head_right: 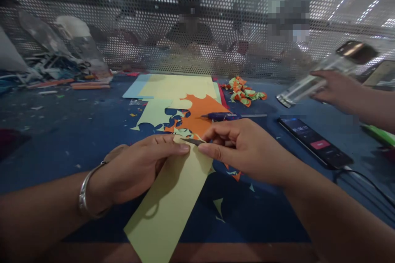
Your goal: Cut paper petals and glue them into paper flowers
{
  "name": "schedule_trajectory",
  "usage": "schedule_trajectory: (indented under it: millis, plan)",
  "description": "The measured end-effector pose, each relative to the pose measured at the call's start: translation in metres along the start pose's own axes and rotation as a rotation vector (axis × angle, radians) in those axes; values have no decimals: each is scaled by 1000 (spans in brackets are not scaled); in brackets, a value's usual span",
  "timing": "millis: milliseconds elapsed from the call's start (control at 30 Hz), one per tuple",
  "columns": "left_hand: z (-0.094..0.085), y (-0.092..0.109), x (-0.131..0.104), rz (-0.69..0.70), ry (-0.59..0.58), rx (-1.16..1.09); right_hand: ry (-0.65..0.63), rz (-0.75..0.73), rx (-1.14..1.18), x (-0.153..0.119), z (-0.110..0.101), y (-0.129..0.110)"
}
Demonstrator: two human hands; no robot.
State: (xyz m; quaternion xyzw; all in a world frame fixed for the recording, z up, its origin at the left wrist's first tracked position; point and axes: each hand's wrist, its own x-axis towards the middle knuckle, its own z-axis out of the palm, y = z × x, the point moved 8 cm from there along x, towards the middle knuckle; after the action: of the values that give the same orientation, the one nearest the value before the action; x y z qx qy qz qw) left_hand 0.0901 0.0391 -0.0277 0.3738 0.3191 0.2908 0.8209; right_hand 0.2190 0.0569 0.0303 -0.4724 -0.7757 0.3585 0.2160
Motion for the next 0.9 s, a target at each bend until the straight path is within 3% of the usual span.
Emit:
schedule_trajectory:
  millis: [567, 900]
  plan:
    - [1, 0, 1, 6, -33, -13, -19, 10, 35, -2, 1, 6]
    - [-4, -1, -2, 19, 26, 14, -32, 12, 51, 0, 3, 4]
